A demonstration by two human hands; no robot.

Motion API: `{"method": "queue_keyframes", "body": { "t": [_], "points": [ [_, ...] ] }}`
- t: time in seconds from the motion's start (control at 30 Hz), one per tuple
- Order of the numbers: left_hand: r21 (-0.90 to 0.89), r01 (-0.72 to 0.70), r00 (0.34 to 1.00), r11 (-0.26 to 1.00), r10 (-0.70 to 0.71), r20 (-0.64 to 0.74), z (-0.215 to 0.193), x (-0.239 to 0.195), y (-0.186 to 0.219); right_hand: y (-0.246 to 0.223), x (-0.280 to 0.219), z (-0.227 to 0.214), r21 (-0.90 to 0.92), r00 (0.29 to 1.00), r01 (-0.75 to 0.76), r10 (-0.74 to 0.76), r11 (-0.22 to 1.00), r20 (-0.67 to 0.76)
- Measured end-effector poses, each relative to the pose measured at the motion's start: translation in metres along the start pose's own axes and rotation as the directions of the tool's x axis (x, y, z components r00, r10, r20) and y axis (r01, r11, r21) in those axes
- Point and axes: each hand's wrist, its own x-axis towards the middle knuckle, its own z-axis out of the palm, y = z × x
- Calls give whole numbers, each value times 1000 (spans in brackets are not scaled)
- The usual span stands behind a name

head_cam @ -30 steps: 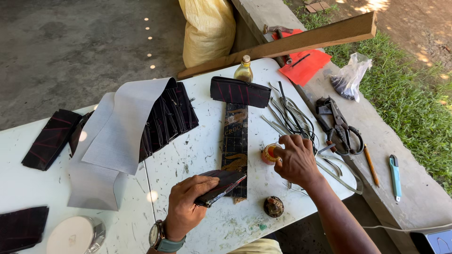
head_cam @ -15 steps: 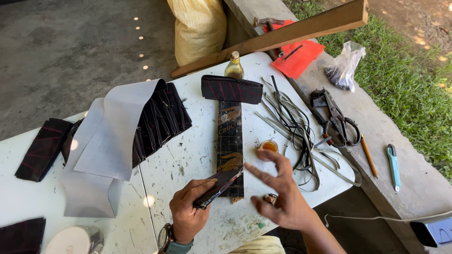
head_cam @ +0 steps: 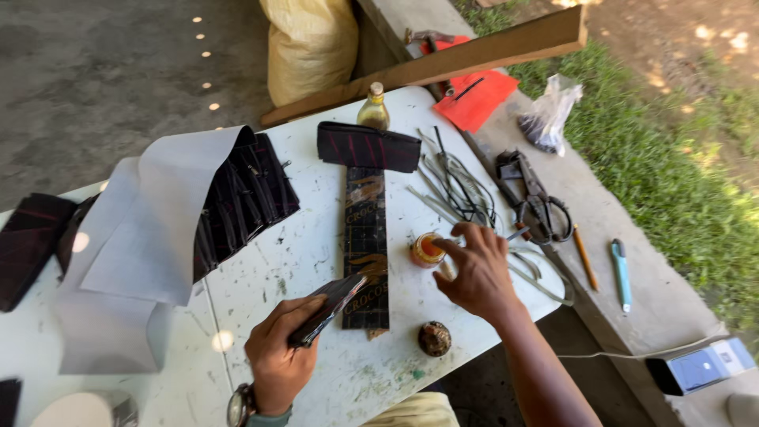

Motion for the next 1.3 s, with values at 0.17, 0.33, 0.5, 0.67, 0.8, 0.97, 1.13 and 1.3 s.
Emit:
{"method": "queue_keyframes", "body": {
  "t": [0.17, 0.33, 0.5, 0.67, 0.8, 0.97, 1.13, 1.3],
  "points": [
    [14, 47, 998, 999, -47, -32, 2, -7, -10, 7, 21, 27, -95, 990, -15, 28, 995, 137],
    [-1, 53, 999, 999, -53, 1, 4, -11, -14, 7, 22, 30, -108, 964, -17, 45, 994, 261],
    [-34, 74, 997, 997, -74, 17, 9, -9, -13, 23, -3, 15, -38, 991, -25, 30, 999, 133],
    [-77, -1, 999, 997, 3, 37, 17, -3, -9, 3, -31, -22, 381, 995, -6, -32, 925, 94],
    [-86, -41, 998, 995, 46, 50, 26, -2, -4, -43, -53, -33, 835, 975, 187, -204, 517, -93],
    [-68, -59, 994, 996, 65, 83, 25, -1, -1, -69, -51, -35, 620, 975, 221, -174, 753, -137],
    [-38, -99, 989, 994, 102, 109, 21, -2, -1, -88, -65, -45, 433, 949, 314, -296, 845, -111],
    [-37, -133, 985, 990, 136, 103, 19, 1, 1, -101, -69, -48, 322, 952, 289, -237, 901, -192]
  ]
}}
